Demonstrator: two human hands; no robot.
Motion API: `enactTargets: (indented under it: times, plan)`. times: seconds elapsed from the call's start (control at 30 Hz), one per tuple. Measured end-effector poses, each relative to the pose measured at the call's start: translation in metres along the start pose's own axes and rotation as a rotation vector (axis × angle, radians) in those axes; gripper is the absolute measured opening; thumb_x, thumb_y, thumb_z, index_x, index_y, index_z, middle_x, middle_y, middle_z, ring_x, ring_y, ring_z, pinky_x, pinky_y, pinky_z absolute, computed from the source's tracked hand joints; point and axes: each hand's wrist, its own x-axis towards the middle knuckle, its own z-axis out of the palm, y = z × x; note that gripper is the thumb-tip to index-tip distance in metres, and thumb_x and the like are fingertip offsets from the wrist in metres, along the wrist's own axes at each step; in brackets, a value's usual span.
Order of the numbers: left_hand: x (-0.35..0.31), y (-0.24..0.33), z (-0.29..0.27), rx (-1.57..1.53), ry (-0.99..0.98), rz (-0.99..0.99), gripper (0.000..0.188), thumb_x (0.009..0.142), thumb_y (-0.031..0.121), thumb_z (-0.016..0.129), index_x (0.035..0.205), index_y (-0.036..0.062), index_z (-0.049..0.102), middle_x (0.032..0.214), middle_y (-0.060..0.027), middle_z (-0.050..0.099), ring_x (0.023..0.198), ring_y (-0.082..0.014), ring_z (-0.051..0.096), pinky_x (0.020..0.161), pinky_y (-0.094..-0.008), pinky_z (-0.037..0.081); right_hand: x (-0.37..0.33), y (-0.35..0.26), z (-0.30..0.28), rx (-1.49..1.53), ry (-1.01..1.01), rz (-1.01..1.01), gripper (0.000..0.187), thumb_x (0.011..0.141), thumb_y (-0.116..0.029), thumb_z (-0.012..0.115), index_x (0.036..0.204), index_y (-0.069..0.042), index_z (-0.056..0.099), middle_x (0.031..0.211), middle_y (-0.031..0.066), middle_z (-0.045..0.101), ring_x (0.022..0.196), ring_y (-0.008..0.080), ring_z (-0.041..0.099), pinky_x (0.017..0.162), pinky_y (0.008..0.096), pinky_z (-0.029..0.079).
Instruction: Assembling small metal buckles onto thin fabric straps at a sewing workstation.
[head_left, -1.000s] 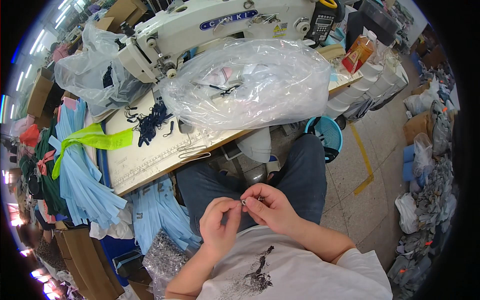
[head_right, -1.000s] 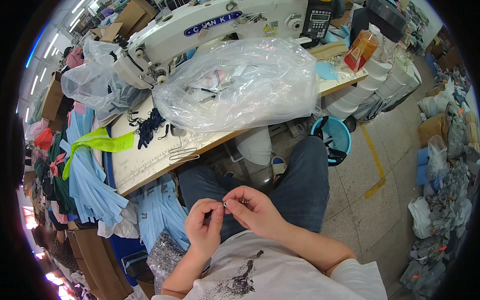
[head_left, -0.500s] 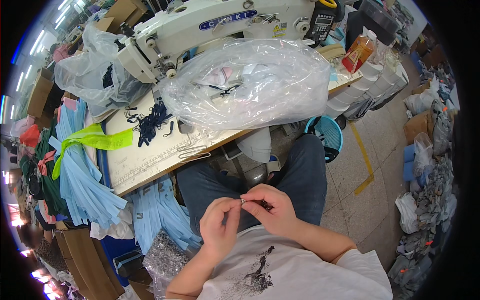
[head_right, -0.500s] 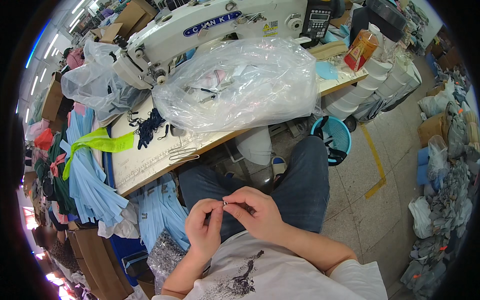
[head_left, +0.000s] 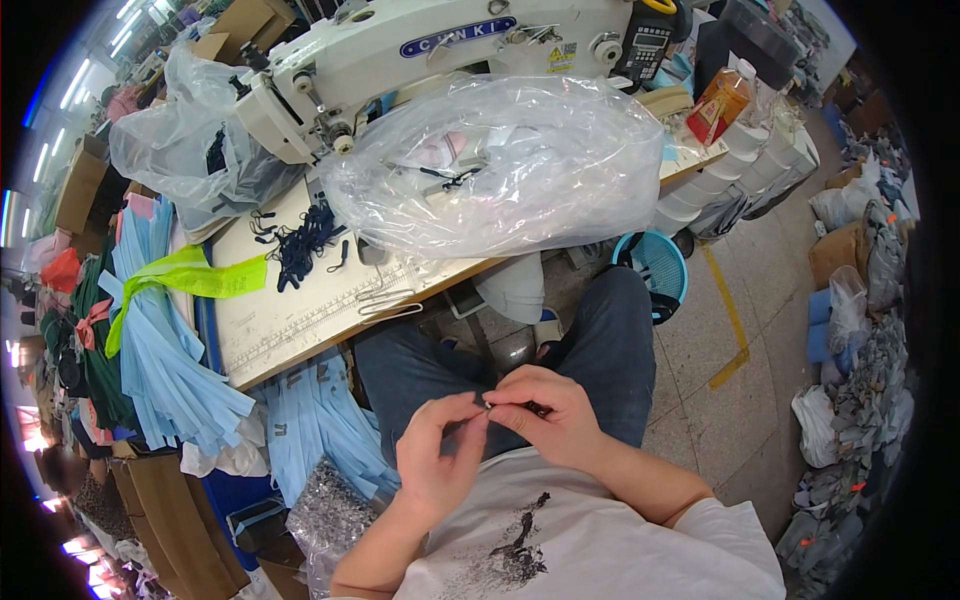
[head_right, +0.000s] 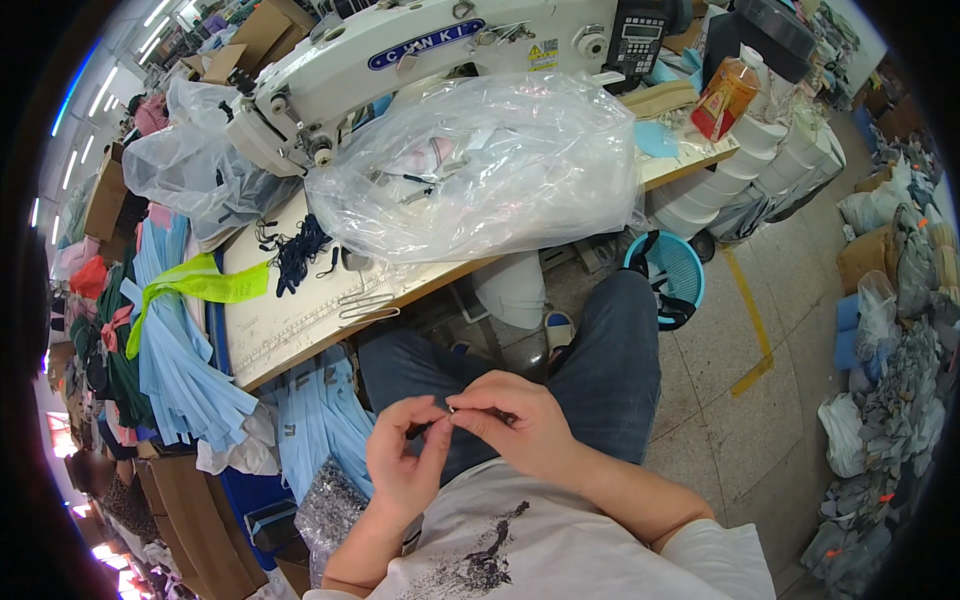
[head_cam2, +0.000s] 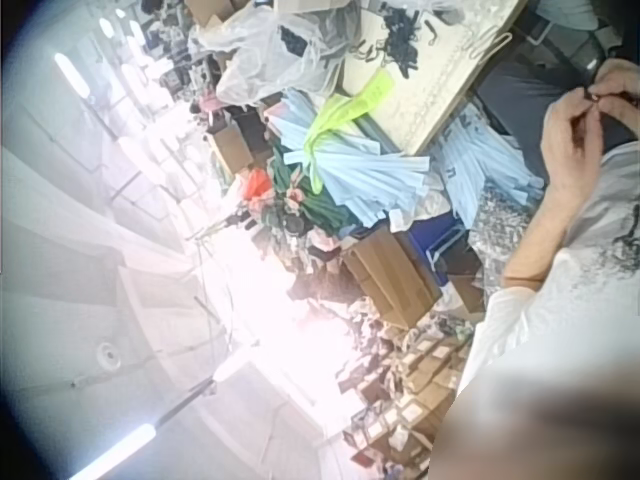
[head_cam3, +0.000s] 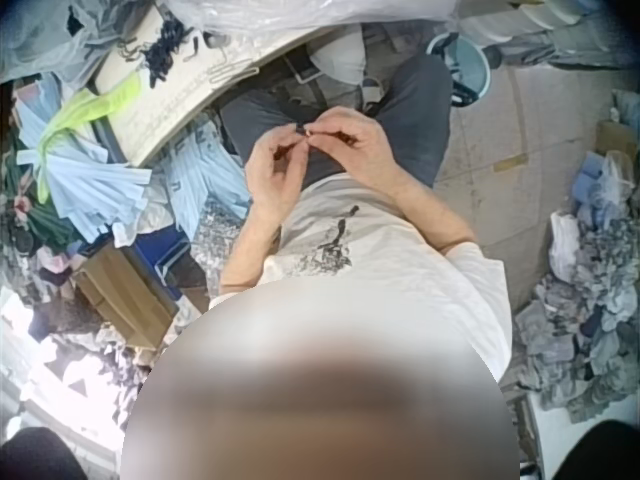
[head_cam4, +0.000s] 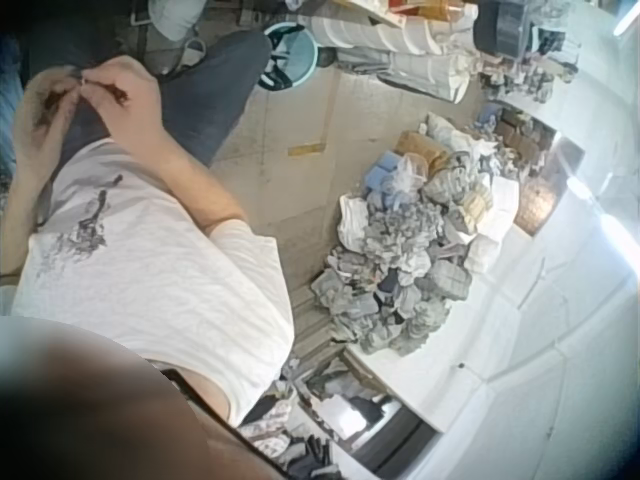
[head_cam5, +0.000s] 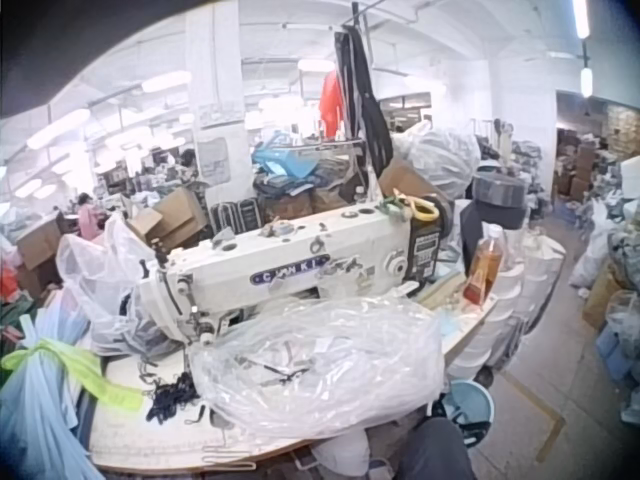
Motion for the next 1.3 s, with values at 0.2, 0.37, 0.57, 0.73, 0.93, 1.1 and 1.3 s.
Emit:
enactTargets:
  times: [0.2,0.37,0.57,0.73,0.93,1.1,1.3]
  plan:
    - [0.011,0.003,-0.005,0.020,-0.030,0.074,0.023,0.075,-0.008,0.068,0.096,0.0001,0.064,0.087,-0.0098,0.064,0.072,-0.0178,0.060,0.062,-0.0254,0.047,-0.002,-0.001,-0.004,0.431,-0.041,0.317,0.014,0.088,-0.007,0.067,0.102,-0.002,0.068,0.090,0.0013,0.063,0.068,0.0047,0.053,0.055,0.0183,0.040]
    - [0.015,-0.010,0.000,0.245,0.026,0.464,0.028,0.066,-0.007,0.073,0.092,0.0020,0.064,0.086,-0.0087,0.065,0.071,-0.0199,0.060,0.059,-0.0269,0.046,-0.003,-0.002,-0.006,0.518,-0.094,0.543,0.012,0.093,-0.011,0.061,0.100,-0.002,0.066,0.083,-0.0009,0.062,0.061,0.0029,0.050,0.051,0.0169,0.038]
    - [0.011,-0.012,0.002,0.201,0.093,0.379,0.024,0.063,-0.008,0.070,0.084,0.0014,0.061,0.085,-0.0094,0.064,0.068,-0.0203,0.060,0.059,-0.0249,0.046,-0.002,0.000,-0.002,0.570,-0.003,0.539,0.009,0.096,-0.011,0.056,0.100,-0.003,0.058,0.077,-0.0025,0.057,0.054,0.0019,0.045,0.045,0.0171,0.034]
    - [0.005,-0.016,0.000,-0.172,-0.093,0.171,0.023,0.067,-0.010,0.068,0.087,-0.0012,0.061,0.087,-0.0109,0.063,0.070,-0.0160,0.058,0.061,-0.0239,0.046,-0.002,-0.002,0.000,0.644,0.000,0.575,0.009,0.096,-0.011,0.056,0.101,-0.004,0.057,0.075,-0.0027,0.055,0.054,0.0011,0.043,0.043,0.0173,0.031]
    - [-0.003,-0.032,-0.004,-0.515,-0.210,-0.011,0.021,0.078,-0.008,0.067,0.098,-0.0035,0.062,0.096,-0.0108,0.059,0.078,-0.0133,0.056,0.065,-0.0223,0.046,-0.002,-0.009,0.001,0.625,0.010,0.549,0.010,0.096,-0.009,0.056,0.103,-0.002,0.057,0.072,-0.0024,0.053,0.051,0.0016,0.039,0.043,0.0175,0.028]
    - [0.000,-0.019,0.000,-0.457,-0.094,-0.185,0.015,0.086,-0.007,0.062,0.101,-0.0047,0.062,0.096,-0.0095,0.058,0.080,-0.0125,0.057,0.067,-0.0215,0.047,-0.005,-0.006,-0.002,0.597,-0.056,0.475,0.010,0.095,-0.007,0.056,0.102,-0.001,0.059,0.073,-0.0023,0.053,0.052,0.0018,0.039,0.044,0.0181,0.029]
    - [0.002,-0.017,0.000,-0.289,-0.019,-0.145,0.013,0.082,-0.005,0.067,0.095,-0.0021,0.065,0.086,-0.0080,0.062,0.073,-0.0127,0.059,0.065,-0.0218,0.046,-0.004,-0.005,0.000,0.522,-0.017,0.392,0.014,0.094,-0.012,0.060,0.102,-0.001,0.064,0.069,-0.0042,0.052,0.055,0.0010,0.041,0.046,0.0175,0.030]
